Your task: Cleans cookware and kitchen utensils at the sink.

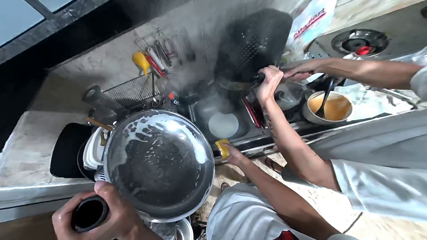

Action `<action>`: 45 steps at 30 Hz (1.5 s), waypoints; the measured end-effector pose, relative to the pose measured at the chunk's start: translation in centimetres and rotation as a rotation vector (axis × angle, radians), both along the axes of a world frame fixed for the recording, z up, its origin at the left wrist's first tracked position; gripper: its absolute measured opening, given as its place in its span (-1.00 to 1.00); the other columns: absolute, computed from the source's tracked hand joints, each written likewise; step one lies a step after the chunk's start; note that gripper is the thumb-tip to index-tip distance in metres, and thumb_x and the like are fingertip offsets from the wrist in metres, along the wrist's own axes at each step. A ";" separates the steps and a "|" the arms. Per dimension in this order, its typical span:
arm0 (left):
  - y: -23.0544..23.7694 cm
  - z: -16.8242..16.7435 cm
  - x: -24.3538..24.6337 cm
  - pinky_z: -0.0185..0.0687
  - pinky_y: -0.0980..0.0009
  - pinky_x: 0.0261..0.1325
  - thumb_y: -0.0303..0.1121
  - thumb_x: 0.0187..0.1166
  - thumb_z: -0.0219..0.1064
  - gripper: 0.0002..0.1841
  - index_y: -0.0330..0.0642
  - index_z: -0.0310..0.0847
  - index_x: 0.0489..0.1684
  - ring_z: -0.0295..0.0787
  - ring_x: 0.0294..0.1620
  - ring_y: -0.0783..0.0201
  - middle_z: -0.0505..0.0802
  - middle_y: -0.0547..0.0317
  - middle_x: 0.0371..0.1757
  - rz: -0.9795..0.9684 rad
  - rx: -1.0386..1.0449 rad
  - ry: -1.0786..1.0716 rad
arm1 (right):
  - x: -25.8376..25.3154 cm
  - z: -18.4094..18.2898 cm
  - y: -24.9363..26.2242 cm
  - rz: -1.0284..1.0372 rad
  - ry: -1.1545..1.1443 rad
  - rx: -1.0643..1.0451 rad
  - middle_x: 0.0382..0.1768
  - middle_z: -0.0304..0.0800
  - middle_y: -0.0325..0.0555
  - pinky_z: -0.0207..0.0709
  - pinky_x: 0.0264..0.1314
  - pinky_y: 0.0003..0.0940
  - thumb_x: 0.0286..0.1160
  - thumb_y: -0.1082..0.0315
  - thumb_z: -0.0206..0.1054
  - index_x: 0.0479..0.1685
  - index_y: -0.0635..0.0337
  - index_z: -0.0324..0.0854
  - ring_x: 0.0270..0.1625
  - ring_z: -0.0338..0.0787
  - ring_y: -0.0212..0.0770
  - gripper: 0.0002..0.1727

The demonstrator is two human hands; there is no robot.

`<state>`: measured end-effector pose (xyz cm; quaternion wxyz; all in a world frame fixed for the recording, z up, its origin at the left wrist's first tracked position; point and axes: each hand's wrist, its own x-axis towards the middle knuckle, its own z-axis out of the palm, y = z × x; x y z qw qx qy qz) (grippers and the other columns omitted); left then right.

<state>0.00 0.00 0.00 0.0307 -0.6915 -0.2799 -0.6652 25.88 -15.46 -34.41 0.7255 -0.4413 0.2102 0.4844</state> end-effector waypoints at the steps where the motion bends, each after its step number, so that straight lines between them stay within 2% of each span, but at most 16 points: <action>1: -0.2 0.1 0.6 0.64 0.57 -0.10 -0.39 0.43 0.48 -0.76 -0.48 0.65 -0.30 0.75 -0.23 0.45 0.76 0.12 -0.37 -0.026 0.003 0.012 | 0.5 0.5 -0.2 0.013 -0.042 -0.010 0.11 0.78 0.02 0.74 -0.01 -0.21 0.77 0.02 0.22 0.53 0.12 0.45 -0.02 0.81 -0.14 -0.49; 3: -0.4 0.3 1.5 0.65 0.57 -0.11 -0.41 0.46 0.45 -0.79 -0.45 0.65 -0.33 0.75 -0.25 0.46 0.76 0.11 -0.38 -0.084 0.007 0.060 | 1.3 1.5 -0.2 0.015 -0.155 -0.013 0.08 0.78 -0.02 0.71 -0.03 -0.23 0.82 -0.19 0.02 0.53 0.11 0.45 -0.04 0.78 -0.19 -0.38; 6: -0.9 0.7 3.7 0.60 0.64 -0.21 -0.37 0.44 0.42 -0.77 -0.43 0.65 -0.45 0.72 -0.35 0.54 0.76 0.11 -0.46 -0.116 0.018 0.114 | 2.2 4.5 -0.3 -0.076 -0.400 -0.104 0.16 0.80 0.07 0.75 0.14 -0.14 0.90 -0.17 -0.19 0.53 0.24 0.47 0.09 0.83 -0.13 -0.31; 8: -0.9 0.4 5.2 0.60 0.66 -0.22 -0.34 0.45 0.43 -0.74 -0.42 0.65 -0.46 0.72 -0.36 0.56 0.76 0.13 -0.48 -0.158 0.026 0.128 | 2.4 7.2 -1.1 -0.015 -0.687 -0.191 0.55 0.56 0.14 0.50 0.60 -0.11 0.91 -0.09 -0.22 0.72 0.27 0.30 0.54 0.62 -0.12 -0.30; 10: -1.0 -0.1 7.0 0.60 0.66 -0.23 -0.30 0.48 0.42 -0.72 -0.40 0.64 -0.45 0.72 -0.37 0.58 0.75 0.13 -0.48 -0.193 0.025 0.150 | 2.3 9.9 -1.8 0.140 -1.045 -0.295 0.72 0.35 0.26 0.26 0.81 0.01 0.88 -0.05 -0.14 0.80 0.29 0.19 0.75 0.39 0.04 -0.29; 13: -1.8 -1.0 10.6 0.62 0.62 -0.30 -0.28 0.47 0.41 -0.71 -0.40 0.66 -0.46 0.73 -0.43 0.53 0.76 0.09 -0.51 -0.231 0.021 0.188 | 3.2 11.4 0.3 0.366 -1.492 -0.343 0.65 0.46 0.13 0.44 0.67 0.12 0.78 -0.03 0.15 0.61 0.07 0.51 0.64 0.51 0.11 -0.44; 16: -3.0 -2.4 14.6 0.64 0.59 -0.32 -0.23 0.45 0.44 -0.71 -0.33 0.65 -0.48 0.74 -0.45 0.53 0.77 0.15 -0.52 -0.305 -0.004 0.197 | 7.0 8.9 3.9 0.548 -1.726 -0.309 0.70 0.41 0.03 0.40 0.70 0.12 0.73 0.11 0.27 0.52 -0.02 0.61 0.71 0.44 0.10 -0.56; 19: -3.1 -3.8 18.6 0.66 0.58 -0.36 -0.24 0.40 0.46 -0.73 -0.30 0.67 -0.49 0.75 -0.48 0.52 0.78 0.18 -0.54 -0.345 -0.012 0.191 | 11.2 6.1 4.0 0.528 -1.699 -0.340 0.60 0.52 0.12 0.40 0.71 0.07 0.67 0.30 0.31 0.45 0.13 0.66 0.66 0.50 0.12 -0.59; 23: -2.5 -5.7 24.2 0.67 0.51 -0.40 -0.23 0.39 0.48 -0.72 -0.32 0.69 -0.47 0.78 -0.49 0.46 0.79 0.10 -0.54 -0.282 -0.010 0.210 | 11.9 4.1 -1.3 0.886 -1.484 -0.419 0.43 0.65 0.31 0.48 0.60 0.21 0.65 0.17 0.29 0.48 0.17 0.61 0.50 0.65 0.26 -0.52; 28: -2.9 -8.4 31.2 0.65 0.43 -0.46 -0.26 0.32 0.48 -0.76 -0.29 0.68 -0.47 0.79 -0.51 0.36 0.80 0.07 -0.55 -0.265 0.012 0.260 | 9.2 9.9 -2.1 0.924 -1.105 0.103 0.44 0.70 0.11 0.47 0.64 0.01 0.79 0.18 0.16 0.50 0.18 0.59 0.49 0.68 -0.02 -0.56; 32: -4.0 -10.7 35.1 0.71 0.43 -0.48 -0.24 0.30 0.51 -0.72 -0.32 0.68 -0.49 0.80 -0.54 0.34 0.80 0.03 -0.57 -0.317 0.026 0.274 | 11.0 14.3 2.3 0.678 -1.177 0.215 0.61 0.47 0.32 0.32 0.76 -0.08 0.77 0.17 0.20 0.72 0.37 0.29 0.65 0.52 0.05 -0.36; 34: -3.6 -10.9 36.1 0.70 0.44 -0.47 -0.22 0.29 0.50 -0.71 -0.31 0.67 -0.50 0.80 -0.54 0.36 0.79 0.06 -0.58 -0.300 -0.006 0.277 | 14.0 11.7 3.3 0.721 -1.330 0.132 0.58 0.50 0.35 0.30 0.76 0.06 0.75 0.17 0.23 0.75 0.35 0.25 0.65 0.51 0.16 -0.32; 37: -2.3 -10.0 37.0 0.72 0.45 -0.42 -0.23 0.32 0.48 -0.71 -0.34 0.67 -0.47 0.80 -0.50 0.39 0.79 0.07 -0.55 -0.272 -0.034 0.300 | 18.6 5.7 0.5 0.965 -1.496 -0.027 0.55 0.54 0.24 0.23 0.76 0.24 0.66 0.20 0.30 0.55 0.18 0.54 0.64 0.47 0.24 -0.49; 40: -2.0 -9.6 37.5 0.70 0.49 -0.42 -0.24 0.30 0.49 -0.72 -0.34 0.68 -0.49 0.81 -0.50 0.42 0.80 0.08 -0.55 -0.278 -0.058 0.364 | 22.0 1.1 -0.9 1.111 -1.527 -0.125 0.43 0.60 0.38 0.32 0.66 0.30 0.58 0.36 0.35 0.39 0.30 0.60 0.54 0.54 0.37 -0.58; 43: -2.5 -10.3 37.9 0.70 0.54 -0.41 -0.27 0.22 0.51 -0.74 -0.33 0.70 -0.50 0.79 -0.49 0.48 0.81 0.12 -0.55 -0.342 -0.110 0.402 | 22.9 1.1 5.2 0.844 -1.350 -0.376 0.55 0.47 0.45 0.42 0.64 0.22 0.74 0.28 0.14 0.65 0.34 0.36 0.60 0.52 0.36 -0.45; 45: -2.3 -10.9 38.3 0.71 0.55 -0.38 -0.27 0.22 0.51 -0.74 -0.34 0.72 -0.47 0.79 -0.47 0.50 0.82 0.13 -0.52 -0.346 -0.128 0.401 | 22.7 2.1 9.7 0.632 -1.339 -0.356 0.64 0.36 0.39 0.43 0.66 0.20 0.72 0.20 0.19 0.70 0.26 0.31 0.66 0.45 0.32 -0.39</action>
